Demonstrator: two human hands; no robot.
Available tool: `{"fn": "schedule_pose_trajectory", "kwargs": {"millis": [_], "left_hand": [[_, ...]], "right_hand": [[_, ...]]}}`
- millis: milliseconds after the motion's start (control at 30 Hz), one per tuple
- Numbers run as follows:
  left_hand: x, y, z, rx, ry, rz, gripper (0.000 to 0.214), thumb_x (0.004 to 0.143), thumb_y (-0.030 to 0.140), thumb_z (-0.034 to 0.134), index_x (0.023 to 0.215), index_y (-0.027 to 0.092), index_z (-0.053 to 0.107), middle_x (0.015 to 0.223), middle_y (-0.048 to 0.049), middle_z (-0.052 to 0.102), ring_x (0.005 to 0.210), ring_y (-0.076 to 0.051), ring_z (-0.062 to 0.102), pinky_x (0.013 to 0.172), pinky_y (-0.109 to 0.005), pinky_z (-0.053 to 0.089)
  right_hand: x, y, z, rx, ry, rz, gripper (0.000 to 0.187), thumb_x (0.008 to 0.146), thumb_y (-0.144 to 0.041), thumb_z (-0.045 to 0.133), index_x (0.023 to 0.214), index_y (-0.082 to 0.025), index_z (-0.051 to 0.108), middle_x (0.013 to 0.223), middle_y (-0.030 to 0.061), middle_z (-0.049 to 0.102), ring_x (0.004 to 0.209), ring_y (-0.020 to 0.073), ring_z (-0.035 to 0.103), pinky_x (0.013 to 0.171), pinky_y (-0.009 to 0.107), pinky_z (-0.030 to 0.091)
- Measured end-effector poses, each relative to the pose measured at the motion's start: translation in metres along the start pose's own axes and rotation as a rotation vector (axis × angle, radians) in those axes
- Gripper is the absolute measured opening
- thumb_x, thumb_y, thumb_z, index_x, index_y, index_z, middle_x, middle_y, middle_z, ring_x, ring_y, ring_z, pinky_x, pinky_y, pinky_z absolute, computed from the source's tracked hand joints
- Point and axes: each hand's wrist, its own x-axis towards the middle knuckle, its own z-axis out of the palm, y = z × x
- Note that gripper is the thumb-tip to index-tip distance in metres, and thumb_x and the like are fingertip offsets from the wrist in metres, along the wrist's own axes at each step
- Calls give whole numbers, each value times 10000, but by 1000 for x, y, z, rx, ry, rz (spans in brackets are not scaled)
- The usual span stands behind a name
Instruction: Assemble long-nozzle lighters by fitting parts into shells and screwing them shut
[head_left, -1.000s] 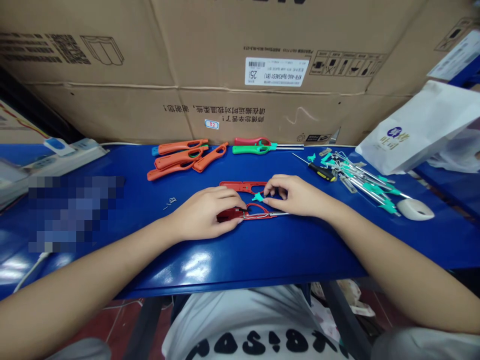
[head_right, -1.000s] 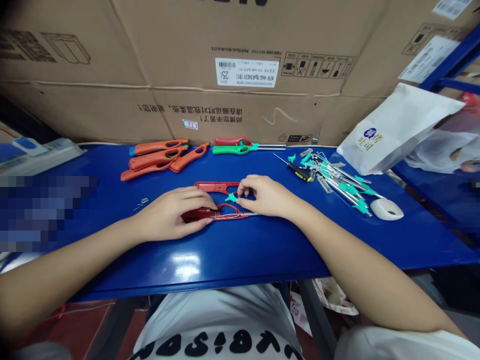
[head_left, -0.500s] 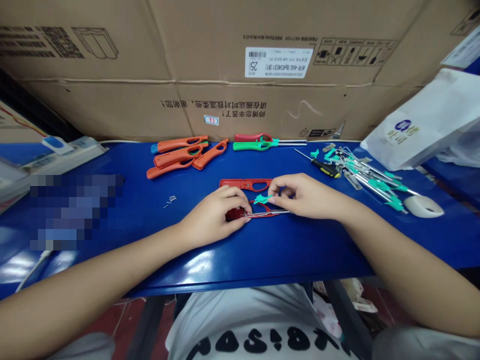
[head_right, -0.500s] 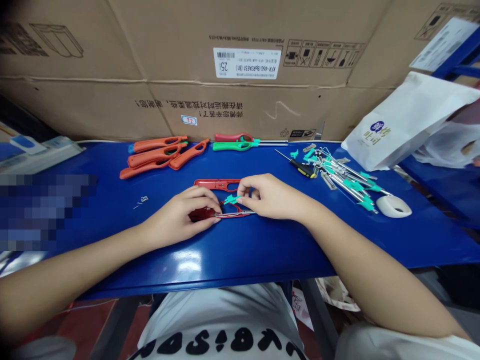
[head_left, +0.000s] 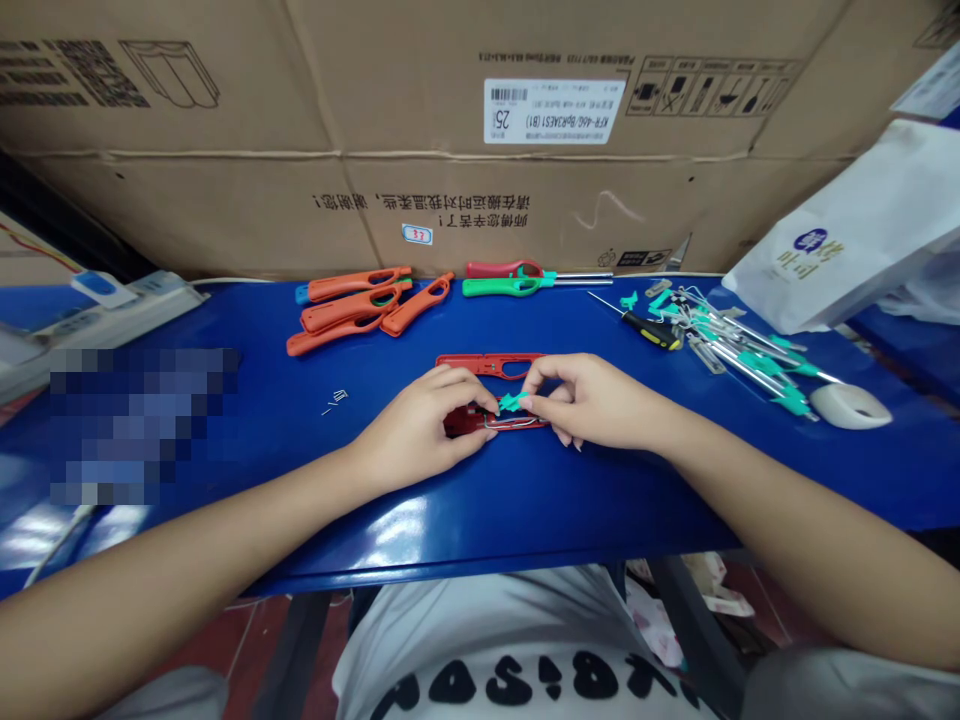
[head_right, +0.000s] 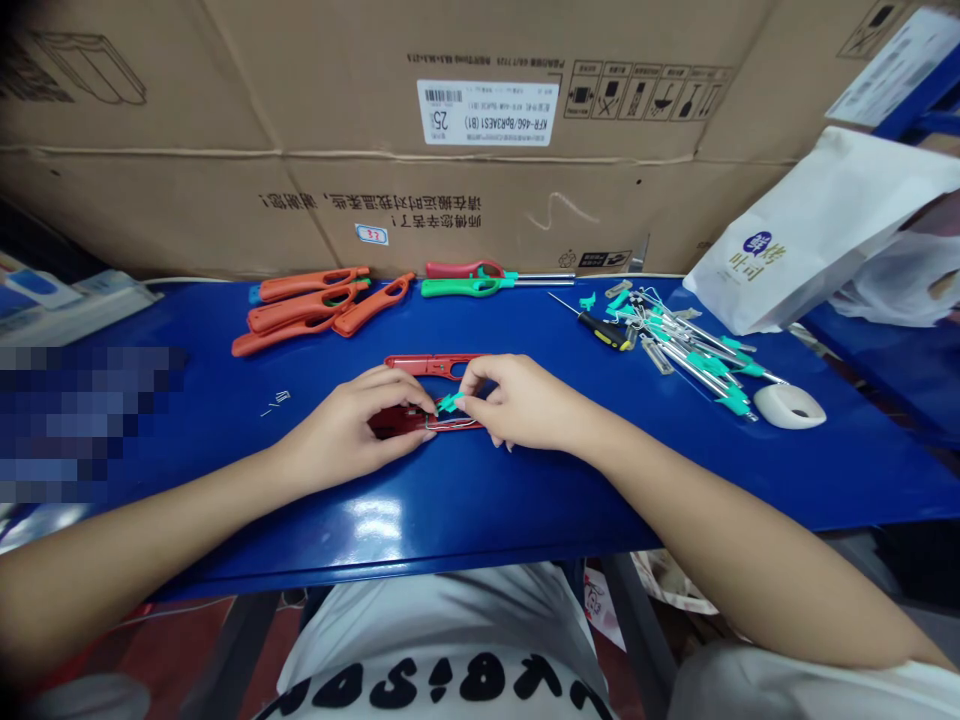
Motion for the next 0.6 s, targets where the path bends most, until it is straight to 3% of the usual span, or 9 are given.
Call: {"fn": "schedule_pose_trajectory", "kwargs": {"millis": [267, 600], "left_hand": [[-1, 1, 0, 6, 15, -31, 196, 862, 188, 725, 1039, 193, 640, 993, -17, 689, 957, -186, 620, 885, -322, 489], [-1, -1, -1, -3, 8, -35, 158, 860, 204, 731, 1000, 182, 663, 977, -25, 683, 940, -185, 619, 875, -323, 494]], "right_hand": [[4, 0, 4, 188, -81, 14, 165, 932, -236, 635, 852, -199, 496, 555, -90, 569, 374, 68, 549, 346, 158, 452], [7, 0, 3, 204, -118, 37, 195, 944, -285, 654, 843, -199, 512, 472, -83, 570, 389, 81, 545, 385, 164, 472]]}}
